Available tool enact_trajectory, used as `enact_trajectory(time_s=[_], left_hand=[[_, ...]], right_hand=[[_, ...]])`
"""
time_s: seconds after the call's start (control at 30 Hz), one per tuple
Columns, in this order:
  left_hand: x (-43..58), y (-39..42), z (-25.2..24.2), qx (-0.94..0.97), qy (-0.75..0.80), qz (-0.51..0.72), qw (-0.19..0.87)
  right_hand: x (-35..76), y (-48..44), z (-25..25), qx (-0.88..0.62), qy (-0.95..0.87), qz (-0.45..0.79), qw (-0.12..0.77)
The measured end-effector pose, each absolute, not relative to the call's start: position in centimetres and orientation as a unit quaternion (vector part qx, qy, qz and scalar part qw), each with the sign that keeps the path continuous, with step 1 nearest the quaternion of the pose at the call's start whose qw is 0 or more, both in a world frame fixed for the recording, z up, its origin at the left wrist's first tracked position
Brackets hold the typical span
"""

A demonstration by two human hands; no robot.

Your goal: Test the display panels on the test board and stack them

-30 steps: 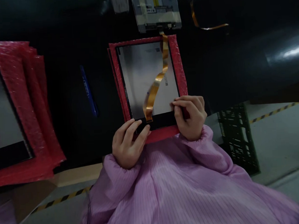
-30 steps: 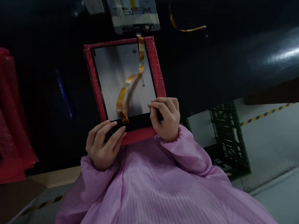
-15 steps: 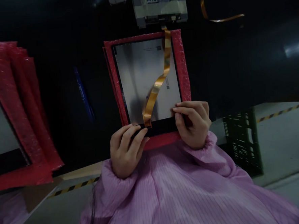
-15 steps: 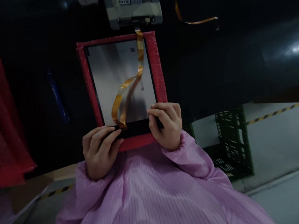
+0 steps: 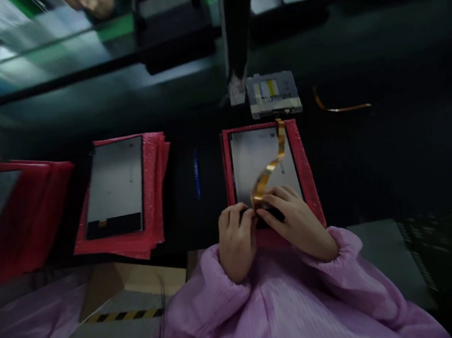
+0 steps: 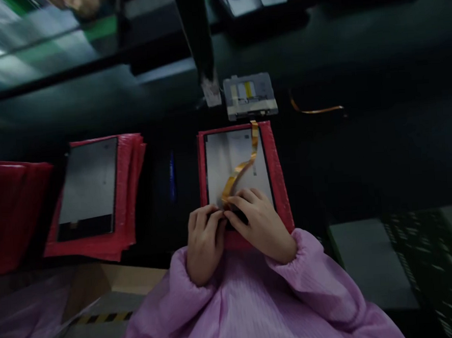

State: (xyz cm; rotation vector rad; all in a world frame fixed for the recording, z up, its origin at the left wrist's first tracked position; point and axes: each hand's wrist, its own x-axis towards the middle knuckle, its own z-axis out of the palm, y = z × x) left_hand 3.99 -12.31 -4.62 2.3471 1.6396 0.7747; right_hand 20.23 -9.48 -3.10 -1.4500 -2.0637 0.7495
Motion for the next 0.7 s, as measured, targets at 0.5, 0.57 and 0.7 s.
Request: enact_trajectory(time_s=[0.5, 0.57, 0.7], left_hand=[[4.8, -12.3, -4.9, 0.745, 0.587, 0.274, 0.16], [4.8, -12.4, -4.9, 0.745, 0.587, 0.274, 0.161], [4.8, -12.4, -4.8, 0.743, 0.588, 0.275, 0.161]], right_hand=[[19.8, -9.5, -4.7, -0.517, -0.773, 0.211, 0.301], [19.8, -9.5, -4.6, -0.521, -0.773, 0.206, 0.298], [19.7, -9.6, -4.5, -0.523, -0.771, 0.211, 0.296]])
